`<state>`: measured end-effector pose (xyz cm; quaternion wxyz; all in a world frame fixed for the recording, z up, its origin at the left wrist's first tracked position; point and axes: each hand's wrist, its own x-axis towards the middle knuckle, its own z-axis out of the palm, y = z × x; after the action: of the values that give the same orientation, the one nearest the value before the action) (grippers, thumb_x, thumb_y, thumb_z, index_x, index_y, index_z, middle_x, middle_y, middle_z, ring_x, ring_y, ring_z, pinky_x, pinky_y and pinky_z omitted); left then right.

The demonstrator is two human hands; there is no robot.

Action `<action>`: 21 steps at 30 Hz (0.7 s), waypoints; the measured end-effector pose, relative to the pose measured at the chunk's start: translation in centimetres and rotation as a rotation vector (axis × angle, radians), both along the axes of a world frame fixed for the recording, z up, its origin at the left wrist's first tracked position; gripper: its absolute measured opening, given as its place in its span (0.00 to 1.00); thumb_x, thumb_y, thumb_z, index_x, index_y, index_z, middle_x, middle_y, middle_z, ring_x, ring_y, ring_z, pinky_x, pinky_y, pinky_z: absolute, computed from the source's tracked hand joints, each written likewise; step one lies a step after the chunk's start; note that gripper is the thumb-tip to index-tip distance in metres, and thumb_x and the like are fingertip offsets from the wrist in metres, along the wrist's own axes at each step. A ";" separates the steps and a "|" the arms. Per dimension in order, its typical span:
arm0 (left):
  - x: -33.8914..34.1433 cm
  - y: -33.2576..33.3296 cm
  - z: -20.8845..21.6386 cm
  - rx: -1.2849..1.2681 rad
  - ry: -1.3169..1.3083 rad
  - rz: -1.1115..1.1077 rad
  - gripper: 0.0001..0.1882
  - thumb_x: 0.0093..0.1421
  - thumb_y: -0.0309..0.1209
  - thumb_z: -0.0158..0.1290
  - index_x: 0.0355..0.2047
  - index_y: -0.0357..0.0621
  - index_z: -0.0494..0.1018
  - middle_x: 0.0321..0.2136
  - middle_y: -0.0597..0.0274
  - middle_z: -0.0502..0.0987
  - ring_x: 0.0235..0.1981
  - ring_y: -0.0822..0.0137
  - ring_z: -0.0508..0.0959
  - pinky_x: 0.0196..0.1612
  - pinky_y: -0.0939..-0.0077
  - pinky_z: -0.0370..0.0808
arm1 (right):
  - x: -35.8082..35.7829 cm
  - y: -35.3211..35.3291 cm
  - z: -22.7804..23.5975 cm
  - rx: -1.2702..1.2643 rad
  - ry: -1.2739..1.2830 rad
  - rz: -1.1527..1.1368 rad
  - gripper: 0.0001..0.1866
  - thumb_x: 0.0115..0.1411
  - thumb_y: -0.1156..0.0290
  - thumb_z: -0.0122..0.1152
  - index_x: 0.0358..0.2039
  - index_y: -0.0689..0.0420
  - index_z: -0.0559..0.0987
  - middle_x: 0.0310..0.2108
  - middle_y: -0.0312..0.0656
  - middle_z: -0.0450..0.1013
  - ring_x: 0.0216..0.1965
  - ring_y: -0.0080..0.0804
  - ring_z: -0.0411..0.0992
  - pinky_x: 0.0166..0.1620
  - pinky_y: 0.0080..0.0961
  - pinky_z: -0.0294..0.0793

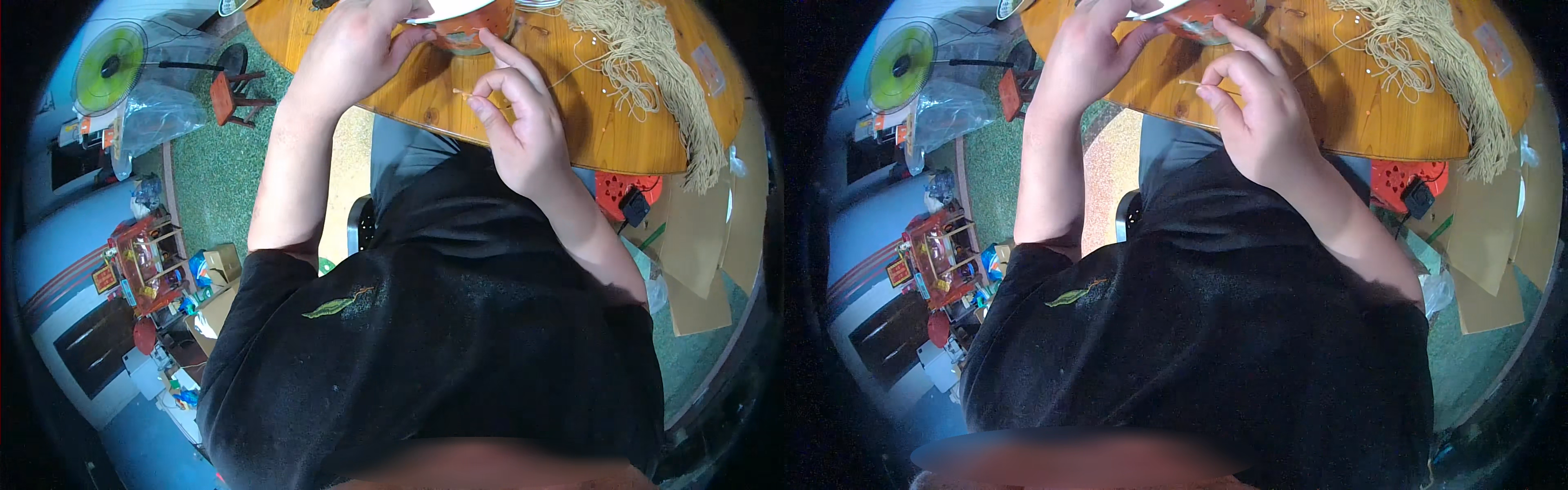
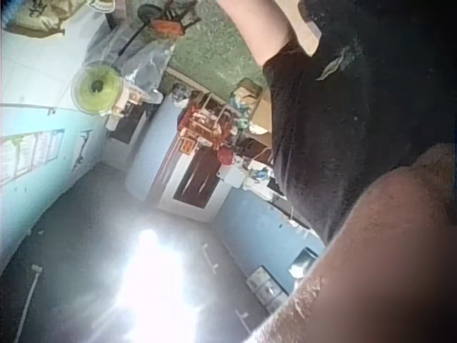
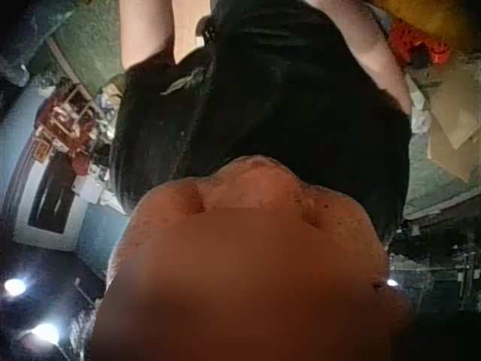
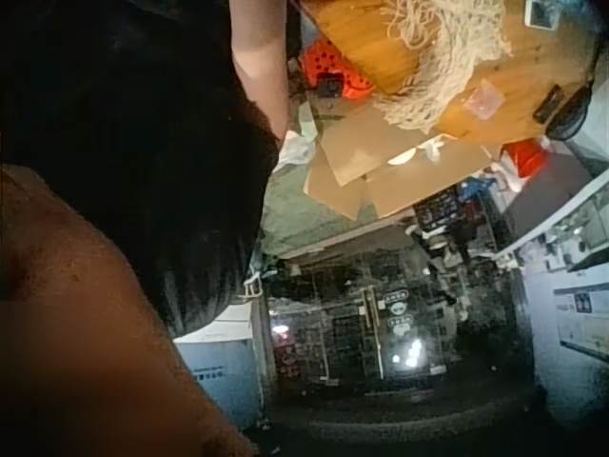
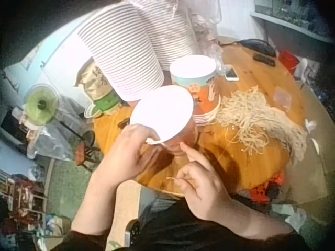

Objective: Handling and stretching thin rubber bands while sitting at a table with paper containers.

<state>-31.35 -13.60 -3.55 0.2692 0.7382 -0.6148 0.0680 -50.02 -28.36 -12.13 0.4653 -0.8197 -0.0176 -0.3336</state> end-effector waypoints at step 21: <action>-4.1 -5.2 -1.4 -0.761 -0.317 -0.330 0.20 0.60 0.25 0.67 0.52 0.37 0.79 0.40 0.47 0.81 0.41 0.44 0.82 0.48 0.57 0.79 | -3.8 -0.9 2.6 0.722 0.301 0.071 0.05 0.71 0.74 0.66 0.38 0.61 0.80 0.29 0.27 0.76 0.30 0.10 0.69 0.34 0.14 0.67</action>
<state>-35.49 -18.82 -4.92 0.4316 0.4589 -0.6894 0.3577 -53.85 -29.28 -9.49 0.7324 -0.6419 0.1410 -0.1779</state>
